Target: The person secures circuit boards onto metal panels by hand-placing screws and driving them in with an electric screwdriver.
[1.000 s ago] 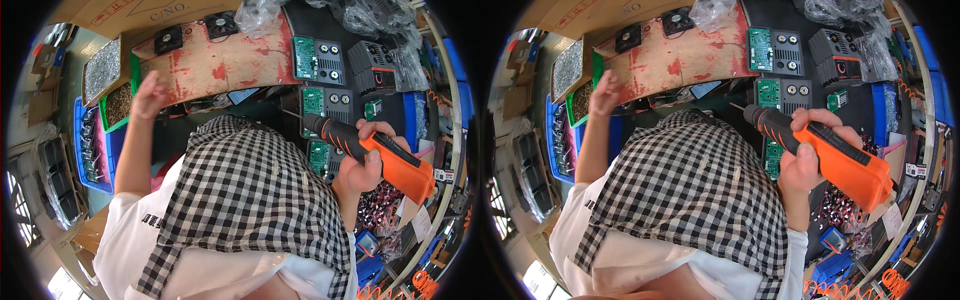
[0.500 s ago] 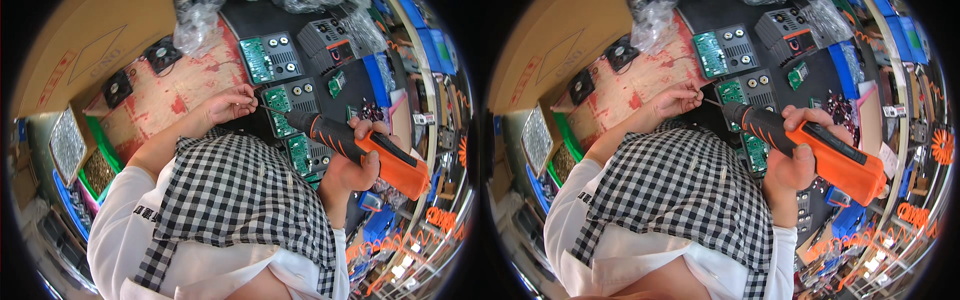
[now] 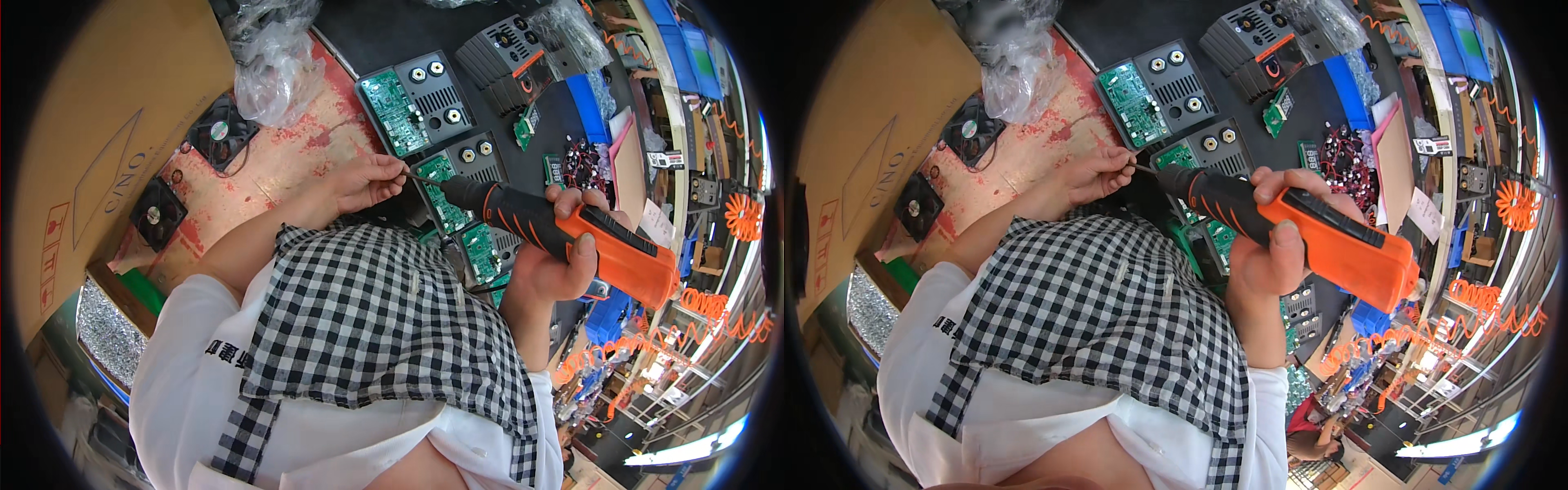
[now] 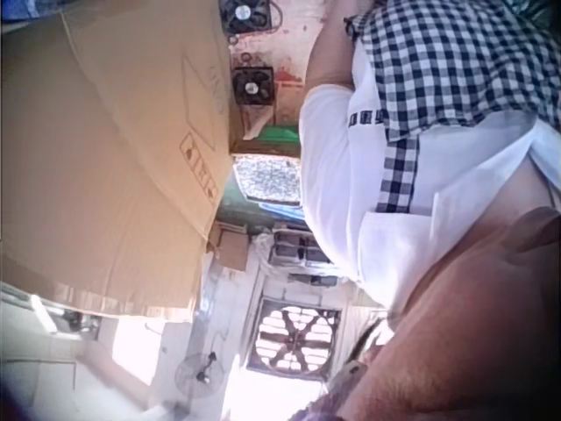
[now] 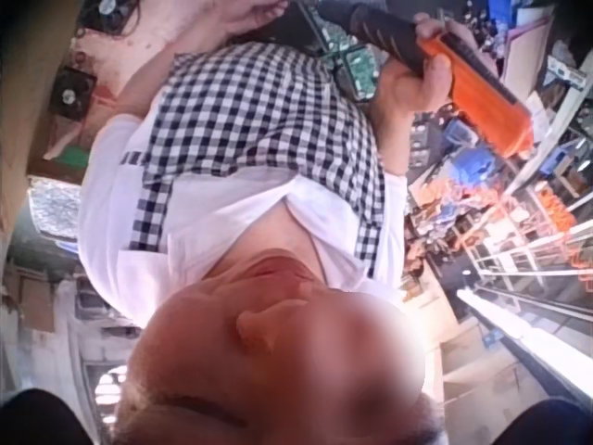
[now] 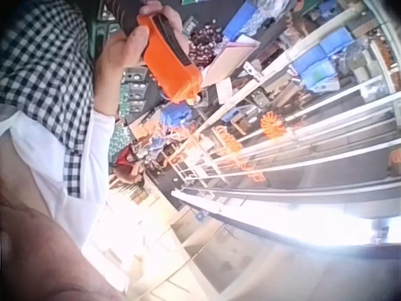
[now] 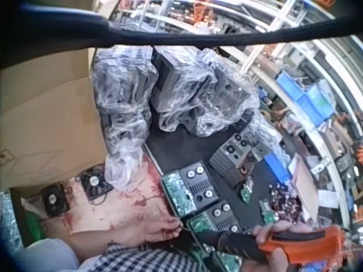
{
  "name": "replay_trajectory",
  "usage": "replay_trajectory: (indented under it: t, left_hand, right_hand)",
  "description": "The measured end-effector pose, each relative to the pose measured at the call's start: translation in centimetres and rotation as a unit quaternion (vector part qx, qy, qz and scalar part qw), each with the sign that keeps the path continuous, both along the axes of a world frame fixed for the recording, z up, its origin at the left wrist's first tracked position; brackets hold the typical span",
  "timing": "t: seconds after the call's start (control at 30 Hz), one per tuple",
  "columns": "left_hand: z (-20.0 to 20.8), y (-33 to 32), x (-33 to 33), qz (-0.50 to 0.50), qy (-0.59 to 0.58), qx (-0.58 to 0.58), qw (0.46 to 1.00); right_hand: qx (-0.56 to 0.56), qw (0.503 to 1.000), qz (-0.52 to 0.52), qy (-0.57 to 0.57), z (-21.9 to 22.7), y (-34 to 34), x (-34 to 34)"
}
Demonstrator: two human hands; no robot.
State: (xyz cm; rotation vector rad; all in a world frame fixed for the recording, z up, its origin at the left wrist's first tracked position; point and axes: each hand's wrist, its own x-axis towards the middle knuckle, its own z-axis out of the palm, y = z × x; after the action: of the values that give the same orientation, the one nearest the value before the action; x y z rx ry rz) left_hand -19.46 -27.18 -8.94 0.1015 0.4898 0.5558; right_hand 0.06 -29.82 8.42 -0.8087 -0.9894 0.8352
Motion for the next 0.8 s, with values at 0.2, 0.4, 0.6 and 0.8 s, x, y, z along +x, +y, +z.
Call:
replay_trajectory:
  t: [0.2, 0.4, 0.6, 0.8]
  left_hand:
    - [-0.7, -1.0, -1.2, -0.002, 0.004, 0.019, 1.000]
    - [0.6, -2.4, -1.0, 0.029, 0.129, 0.018, 0.991]
    - [-2.0, -0.8, 0.2, 0.018, 0.286, 0.052, 0.957]
    - [-2.7, 2.8, 1.8, -0.045, 0.387, 0.106, 0.915]
  right_hand:
    - [0.010, 1.000, 0.028, -0.009, -0.2, -0.2, -1.7]
    - [0.026, 0.997, 0.067, -0.009, -1.5, -0.2, -2.4]
    - [0.018, 0.999, 0.026, -0.009, -3.5, 1.4, -0.6]
    - [0.006, 0.999, 0.032, -0.034, -4.8, 3.0, -0.3]
